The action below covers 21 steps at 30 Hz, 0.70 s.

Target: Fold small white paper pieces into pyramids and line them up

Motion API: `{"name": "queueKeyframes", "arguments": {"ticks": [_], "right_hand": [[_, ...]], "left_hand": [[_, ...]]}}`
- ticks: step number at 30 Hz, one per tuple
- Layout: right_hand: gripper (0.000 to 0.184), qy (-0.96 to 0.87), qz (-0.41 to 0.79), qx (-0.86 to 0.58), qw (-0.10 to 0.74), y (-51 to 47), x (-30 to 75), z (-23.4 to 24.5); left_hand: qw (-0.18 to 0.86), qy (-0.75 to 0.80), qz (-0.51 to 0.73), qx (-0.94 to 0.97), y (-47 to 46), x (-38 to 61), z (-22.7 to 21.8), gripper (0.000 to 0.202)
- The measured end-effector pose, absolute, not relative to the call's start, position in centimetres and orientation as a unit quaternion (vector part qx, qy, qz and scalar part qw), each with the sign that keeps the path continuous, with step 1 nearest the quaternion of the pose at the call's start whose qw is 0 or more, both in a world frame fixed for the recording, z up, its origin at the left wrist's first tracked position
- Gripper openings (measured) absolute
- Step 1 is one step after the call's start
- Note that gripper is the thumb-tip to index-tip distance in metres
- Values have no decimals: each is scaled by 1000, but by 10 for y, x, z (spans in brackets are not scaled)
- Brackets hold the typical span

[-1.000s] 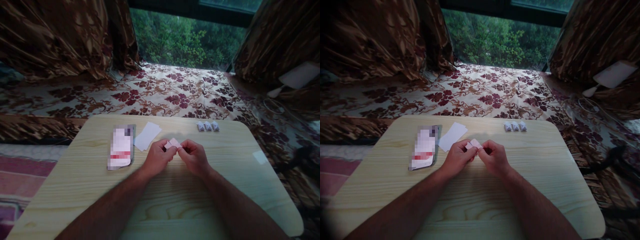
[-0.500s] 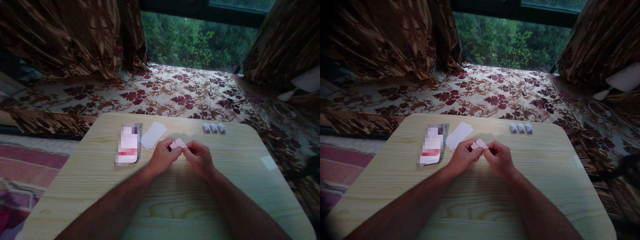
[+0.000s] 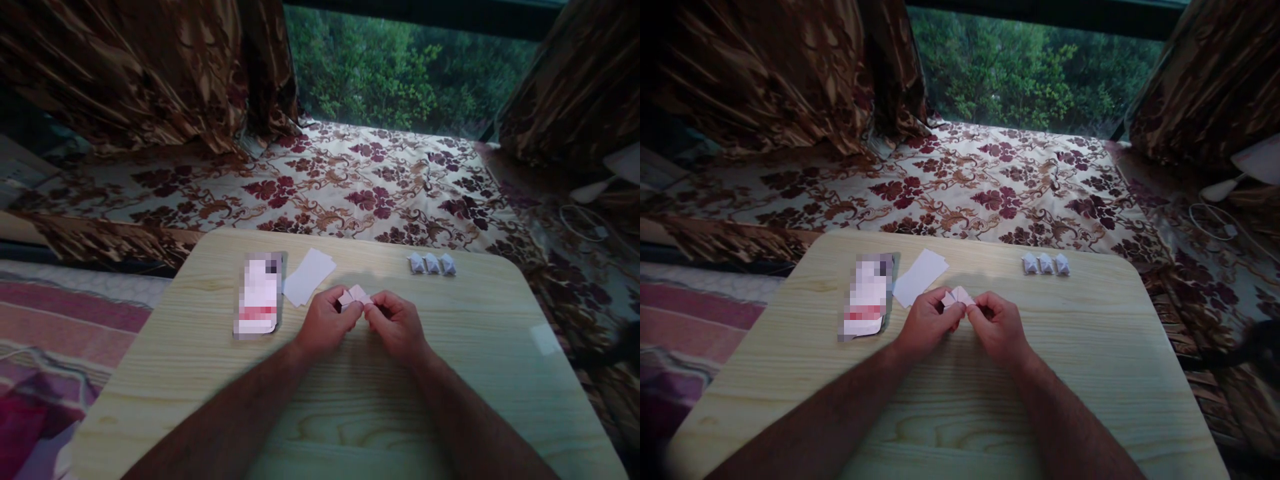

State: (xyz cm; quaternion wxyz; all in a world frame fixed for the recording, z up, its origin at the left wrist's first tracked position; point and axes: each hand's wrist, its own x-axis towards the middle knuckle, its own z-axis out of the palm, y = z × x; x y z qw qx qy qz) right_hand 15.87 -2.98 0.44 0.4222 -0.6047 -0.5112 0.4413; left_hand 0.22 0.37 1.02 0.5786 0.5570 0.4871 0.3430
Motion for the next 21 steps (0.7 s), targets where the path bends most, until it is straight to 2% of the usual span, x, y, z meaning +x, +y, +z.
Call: {"name": "queueKeyframes", "arguments": {"ticks": [10,16,21], "right_hand": [[20,-529,401,-596,451,-31,156,-1],[21,-540,389,-581,469,-32,158,0],[22,-536,393,-576,476,-31,160,1]], "left_hand": [[568,455,365,580,3,0,7,18],[623,407,419,520,5,2,-1,16],[602,408,416,546,5,2,-1,19]]}}
